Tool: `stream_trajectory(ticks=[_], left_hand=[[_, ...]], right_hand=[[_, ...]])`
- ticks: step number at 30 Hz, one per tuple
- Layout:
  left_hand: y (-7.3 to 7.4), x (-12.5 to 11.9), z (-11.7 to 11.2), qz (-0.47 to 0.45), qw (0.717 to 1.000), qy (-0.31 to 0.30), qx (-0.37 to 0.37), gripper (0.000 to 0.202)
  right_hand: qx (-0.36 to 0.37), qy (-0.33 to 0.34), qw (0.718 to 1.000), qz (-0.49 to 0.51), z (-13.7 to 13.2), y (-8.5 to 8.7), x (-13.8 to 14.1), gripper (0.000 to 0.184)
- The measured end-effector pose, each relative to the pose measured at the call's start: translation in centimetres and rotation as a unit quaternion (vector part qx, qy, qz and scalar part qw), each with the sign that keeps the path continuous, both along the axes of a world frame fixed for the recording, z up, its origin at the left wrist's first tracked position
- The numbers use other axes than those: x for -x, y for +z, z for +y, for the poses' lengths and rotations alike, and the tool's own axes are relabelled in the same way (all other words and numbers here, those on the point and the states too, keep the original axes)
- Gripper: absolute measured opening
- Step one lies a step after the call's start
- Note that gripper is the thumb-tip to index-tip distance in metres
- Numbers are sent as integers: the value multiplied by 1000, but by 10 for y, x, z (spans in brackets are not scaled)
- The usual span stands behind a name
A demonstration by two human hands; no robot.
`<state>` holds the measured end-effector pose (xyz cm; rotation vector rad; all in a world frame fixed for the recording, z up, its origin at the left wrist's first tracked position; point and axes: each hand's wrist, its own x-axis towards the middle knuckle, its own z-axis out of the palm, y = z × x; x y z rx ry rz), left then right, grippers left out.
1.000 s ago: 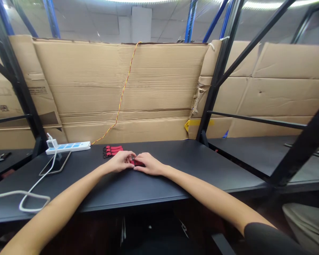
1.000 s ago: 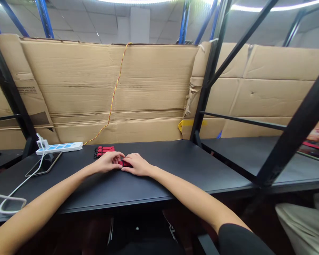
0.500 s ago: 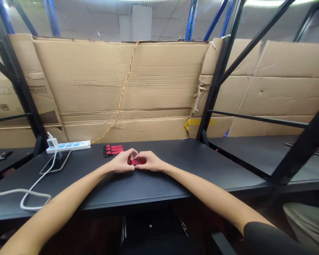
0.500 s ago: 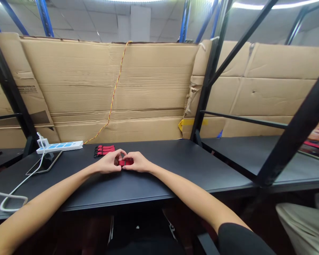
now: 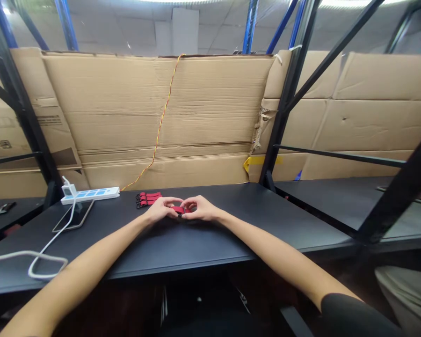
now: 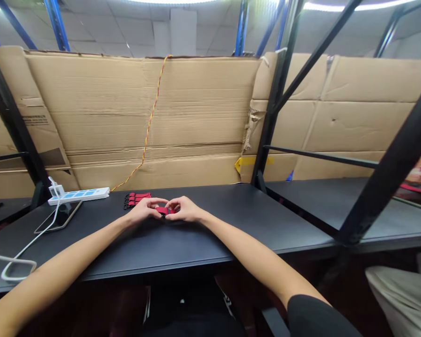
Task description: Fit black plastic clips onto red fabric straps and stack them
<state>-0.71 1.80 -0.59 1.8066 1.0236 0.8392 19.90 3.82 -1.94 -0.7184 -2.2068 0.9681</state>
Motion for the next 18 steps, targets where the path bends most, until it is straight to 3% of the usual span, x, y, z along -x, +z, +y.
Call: stream_trajectory(ticks=[3, 9, 12, 15, 18], left_hand=[[-2, 0, 1, -55, 998, 16, 35, 37], [-7, -11, 3, -94, 994, 61, 16, 22], [-9, -5, 7, -92, 990, 111, -2, 23], [-10, 11, 11, 32, 977, 172, -120, 29], [-9, 20, 7, 202, 921, 166, -289, 45]], right_hand=[[25, -1, 1000, 10, 4, -1, -2, 37], [23, -26, 999, 23, 9, 0, -3, 39], [23, -23, 999, 9, 12, -2, -6, 38], [24, -26, 999, -8, 16, -7, -10, 41], [18, -25, 1000, -8, 21, -12, -13, 44]])
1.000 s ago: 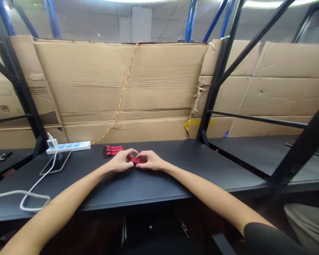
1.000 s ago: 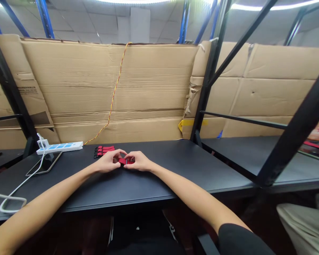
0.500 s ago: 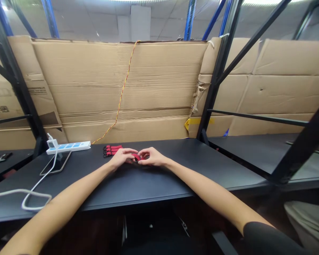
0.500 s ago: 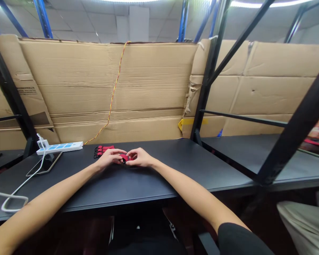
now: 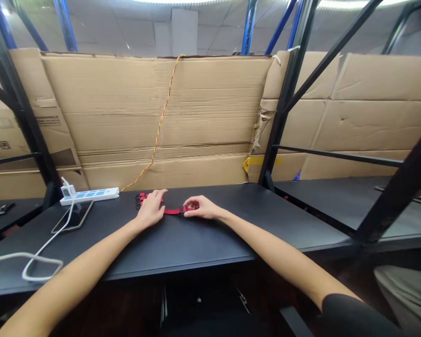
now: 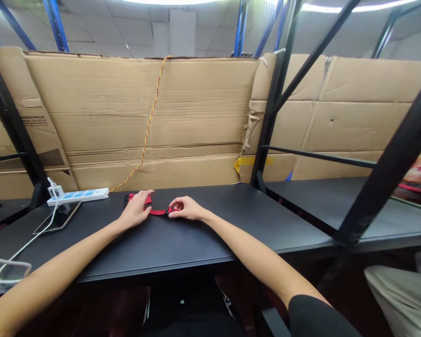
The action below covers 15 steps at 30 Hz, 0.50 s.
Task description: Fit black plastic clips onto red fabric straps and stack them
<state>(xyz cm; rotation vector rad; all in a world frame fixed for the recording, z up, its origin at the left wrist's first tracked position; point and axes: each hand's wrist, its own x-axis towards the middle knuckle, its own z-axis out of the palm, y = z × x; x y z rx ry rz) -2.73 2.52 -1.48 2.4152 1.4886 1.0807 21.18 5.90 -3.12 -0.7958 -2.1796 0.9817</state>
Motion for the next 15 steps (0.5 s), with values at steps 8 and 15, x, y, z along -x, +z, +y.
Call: stream_trajectory(ticks=[8, 15], left_hand=[[2, -25, -20, 147, 978, -144, 17, 37], [0, -28, -23, 193, 974, -120, 13, 32]], right_hand=[[50, 27, 998, 29, -4, -2, 2, 35], [50, 3, 999, -21, -1, 2, 1, 31]])
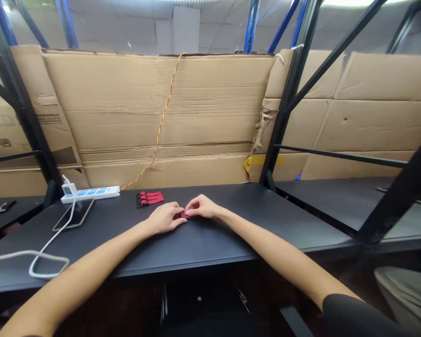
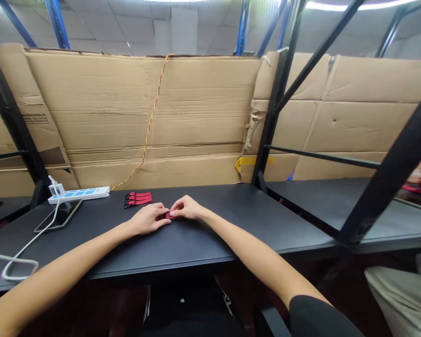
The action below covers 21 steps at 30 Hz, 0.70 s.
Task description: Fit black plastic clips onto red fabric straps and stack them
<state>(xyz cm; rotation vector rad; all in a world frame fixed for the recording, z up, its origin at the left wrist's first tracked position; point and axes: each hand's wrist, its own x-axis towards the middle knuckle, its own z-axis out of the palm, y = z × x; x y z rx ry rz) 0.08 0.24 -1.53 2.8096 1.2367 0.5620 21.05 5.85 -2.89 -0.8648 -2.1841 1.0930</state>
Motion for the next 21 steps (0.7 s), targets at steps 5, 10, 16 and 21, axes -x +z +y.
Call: stream_trajectory(ticks=[5, 10, 16, 21], left_hand=[[5, 9, 8, 2, 999, 33, 6, 24], [2, 22, 23, -15, 997, 73, 22, 26], [-13, 11, 36, -110, 990, 73, 46, 41], [-17, -9, 60, -102, 992, 53, 43, 40]], right_hand=[[-72, -27, 990, -118, 30, 12, -43, 19], [-146, -218, 932, -252, 55, 12, -108, 11], [-212, -305, 889, -269, 61, 8, -112, 28], [-240, -204, 914, -255, 62, 0, -76, 30]])
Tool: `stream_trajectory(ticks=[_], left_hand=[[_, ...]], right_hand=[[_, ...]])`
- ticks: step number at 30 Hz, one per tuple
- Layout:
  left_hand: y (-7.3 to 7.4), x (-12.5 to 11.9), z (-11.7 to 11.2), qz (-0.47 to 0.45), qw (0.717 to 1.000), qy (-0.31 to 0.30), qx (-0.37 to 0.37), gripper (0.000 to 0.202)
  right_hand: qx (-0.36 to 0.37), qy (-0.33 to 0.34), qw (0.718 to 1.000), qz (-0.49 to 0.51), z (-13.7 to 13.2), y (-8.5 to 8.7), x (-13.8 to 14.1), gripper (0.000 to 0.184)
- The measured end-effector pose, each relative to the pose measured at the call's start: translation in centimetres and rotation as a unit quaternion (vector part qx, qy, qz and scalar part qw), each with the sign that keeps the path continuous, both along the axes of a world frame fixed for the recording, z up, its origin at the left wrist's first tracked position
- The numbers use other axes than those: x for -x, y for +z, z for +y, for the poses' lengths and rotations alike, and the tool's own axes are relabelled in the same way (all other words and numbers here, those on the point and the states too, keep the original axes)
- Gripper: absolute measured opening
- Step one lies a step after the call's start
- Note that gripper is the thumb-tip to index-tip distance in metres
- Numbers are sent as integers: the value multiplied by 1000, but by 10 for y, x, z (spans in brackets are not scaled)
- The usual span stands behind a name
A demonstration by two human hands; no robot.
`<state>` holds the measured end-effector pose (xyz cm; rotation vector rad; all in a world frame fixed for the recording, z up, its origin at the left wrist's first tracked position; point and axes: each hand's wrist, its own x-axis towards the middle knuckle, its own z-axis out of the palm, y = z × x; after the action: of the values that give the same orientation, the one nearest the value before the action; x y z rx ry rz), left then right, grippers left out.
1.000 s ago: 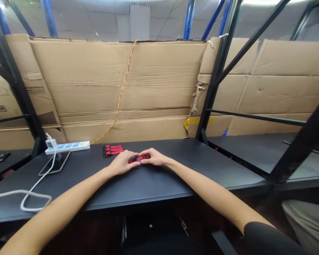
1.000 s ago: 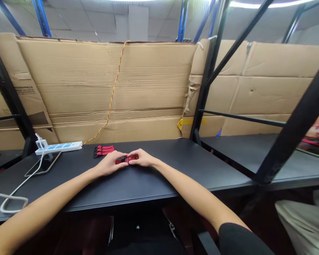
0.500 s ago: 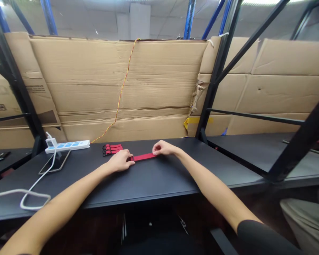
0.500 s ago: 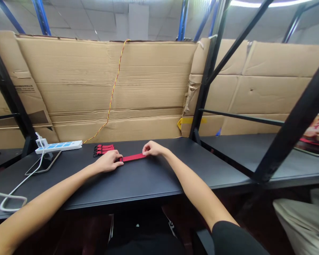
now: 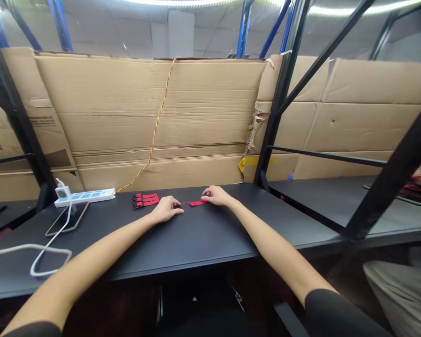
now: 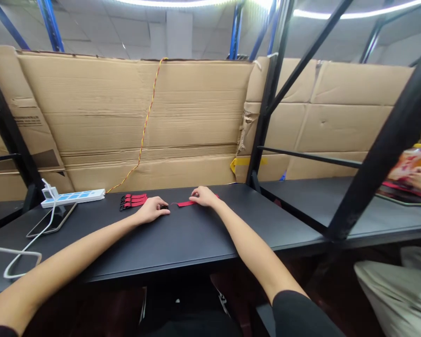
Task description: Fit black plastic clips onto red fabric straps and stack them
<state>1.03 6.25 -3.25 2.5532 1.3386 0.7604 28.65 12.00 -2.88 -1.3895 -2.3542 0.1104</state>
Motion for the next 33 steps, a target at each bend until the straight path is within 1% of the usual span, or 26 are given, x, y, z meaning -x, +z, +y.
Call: stream_trajectory(ticks=[1, 3, 6, 8, 10, 12, 13, 14, 15, 16, 18, 21, 23, 24, 25, 27, 30, 31, 33], left_hand=[[0, -6, 6, 4, 1000, 0, 7, 40], [1, -19, 17, 9, 1000, -2, 16, 37], [0, -43, 33, 3, 1000, 14, 11, 32], [-3, -56, 40, -4, 1000, 21, 6, 32], [-5, -63, 43, -12, 1000, 28, -4, 38], [-7, -60, 41, -19, 999, 31, -30, 45], [-7, -54, 38, -17, 998, 31, -52, 46], [-7, -46, 33, -7, 997, 27, -77, 43], [-6, -35, 27, 23, 994, 9, -104, 38], [-5, -21, 20, 58, 990, 12, -128, 32], [-1, 8, 3, 140, 977, 56, -151, 30], [4, 49, -22, 231, 945, 178, -151, 29], [7, 67, -33, 268, 925, 241, -118, 31], [8, 71, -36, 278, 920, 259, -91, 30], [10, 74, -37, 283, 920, 262, -67, 28], [14, 71, -37, 266, 935, 231, -38, 24], [19, 56, -38, 174, 977, 122, -32, 23], [20, 49, -40, 137, 987, 80, -31, 26], [21, 36, -47, 67, 998, 13, -6, 30]], right_hand=[[7, 4, 1000, 0, 1, -3, 3, 30], [7, -22, 1000, 4, 5, -8, 3, 29], [-5, -79, 997, 14, 13, -14, -13, 26], [-10, -103, 994, 17, 16, -16, -26, 26], [-13, -123, 992, 21, 17, -16, -35, 28], [-27, -143, 989, 27, 16, -15, -37, 31], [-39, -149, 988, 31, 14, -14, -36, 33], [-54, -152, 986, 35, 13, -12, -33, 34], [-70, -151, 985, 39, 10, -10, -29, 35], [-86, -145, 985, 42, 8, -8, -24, 36], [-113, -118, 985, 47, 1, -4, -12, 36], [-147, -57, 986, 50, -11, 2, 10, 32], [-162, -17, 985, 49, -20, 3, 25, 30], [-167, 0, 985, 47, -24, 3, 31, 30], [-172, 15, 984, 44, -28, 3, 37, 29], [-181, 46, 982, 40, -37, 2, 48, 27], [-184, 105, 976, 42, -52, -1, 62, 25], [-179, 128, 974, 44, -58, -2, 67, 26], [-160, 180, 969, 45, -68, -3, 76, 29]])
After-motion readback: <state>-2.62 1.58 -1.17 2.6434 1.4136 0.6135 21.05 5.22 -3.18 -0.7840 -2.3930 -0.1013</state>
